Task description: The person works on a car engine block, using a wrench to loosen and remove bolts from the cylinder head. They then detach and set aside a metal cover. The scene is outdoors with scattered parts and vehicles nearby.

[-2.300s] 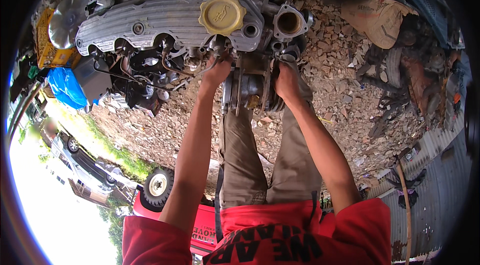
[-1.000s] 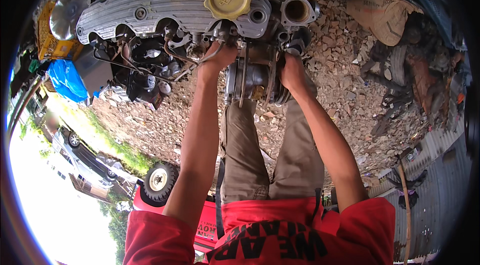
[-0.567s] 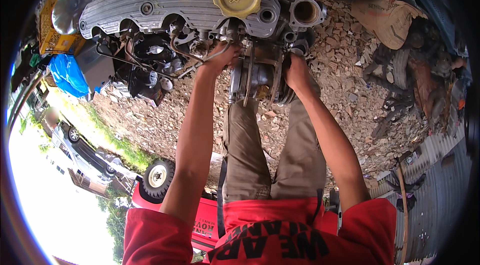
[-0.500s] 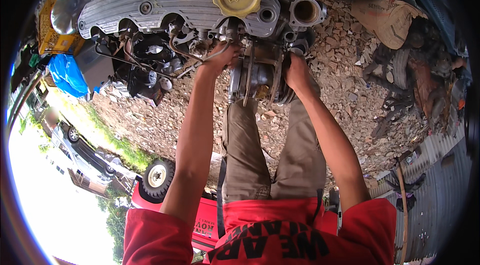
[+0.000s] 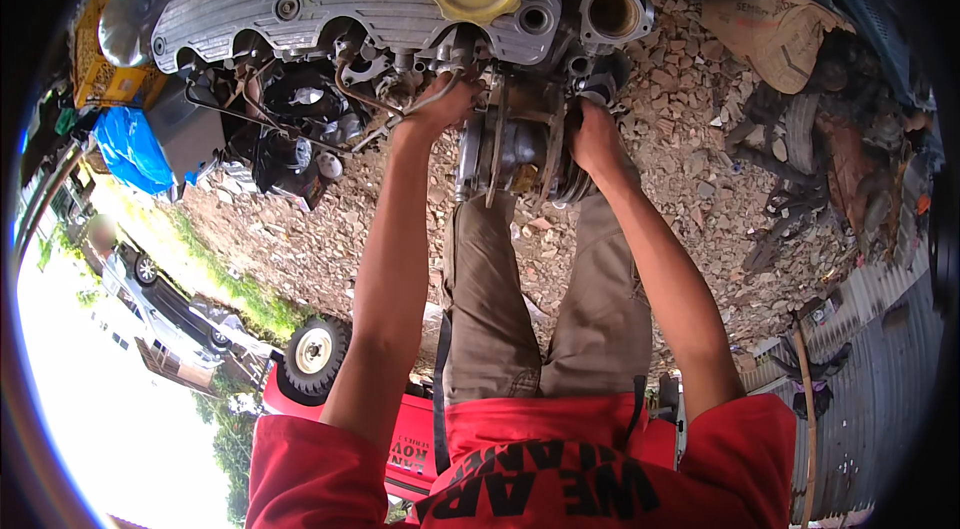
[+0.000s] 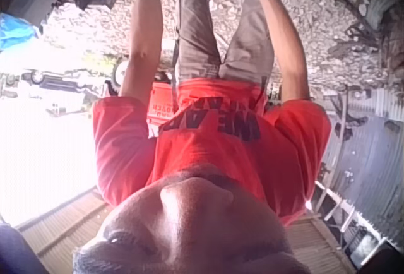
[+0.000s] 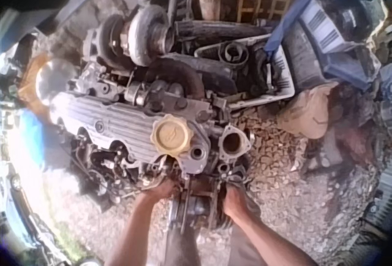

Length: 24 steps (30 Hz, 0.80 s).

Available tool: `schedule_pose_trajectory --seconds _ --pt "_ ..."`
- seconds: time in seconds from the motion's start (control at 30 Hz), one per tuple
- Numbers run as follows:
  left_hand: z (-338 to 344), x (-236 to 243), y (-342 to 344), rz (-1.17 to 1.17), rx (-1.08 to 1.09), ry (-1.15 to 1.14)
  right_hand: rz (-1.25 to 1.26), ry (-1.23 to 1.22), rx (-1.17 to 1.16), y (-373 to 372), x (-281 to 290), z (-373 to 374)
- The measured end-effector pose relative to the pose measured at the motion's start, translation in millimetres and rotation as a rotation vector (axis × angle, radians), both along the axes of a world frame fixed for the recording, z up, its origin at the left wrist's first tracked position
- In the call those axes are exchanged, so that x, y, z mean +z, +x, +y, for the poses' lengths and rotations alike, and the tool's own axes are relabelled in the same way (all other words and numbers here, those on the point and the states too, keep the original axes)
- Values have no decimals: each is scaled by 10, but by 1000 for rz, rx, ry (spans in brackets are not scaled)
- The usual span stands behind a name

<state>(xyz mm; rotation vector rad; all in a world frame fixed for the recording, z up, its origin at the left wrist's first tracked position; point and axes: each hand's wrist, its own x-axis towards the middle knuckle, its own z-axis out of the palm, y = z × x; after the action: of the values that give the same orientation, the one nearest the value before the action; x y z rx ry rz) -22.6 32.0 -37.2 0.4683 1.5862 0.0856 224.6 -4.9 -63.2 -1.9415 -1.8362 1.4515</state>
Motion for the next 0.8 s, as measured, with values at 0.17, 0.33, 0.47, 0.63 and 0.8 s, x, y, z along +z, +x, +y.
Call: schedule_pose_trajectory --seconds 0.17,0.33,0.47,0.63,0.8 --pt "79 116 37 -120 184 -78 -6 -25 15 37 -83 -24" --pt "71 138 16 -223 419 -164 2 -22 24 31 -57 -6" --pt "26 133 -15 -366 601 -240 26 -7 3 31 -72 -22" --pt "21 175 115 -168 378 -88 -6 17 42 25 -46 -11" --pt "9 88 2 -244 344 -85 -6 -38 18 14 -39 11"
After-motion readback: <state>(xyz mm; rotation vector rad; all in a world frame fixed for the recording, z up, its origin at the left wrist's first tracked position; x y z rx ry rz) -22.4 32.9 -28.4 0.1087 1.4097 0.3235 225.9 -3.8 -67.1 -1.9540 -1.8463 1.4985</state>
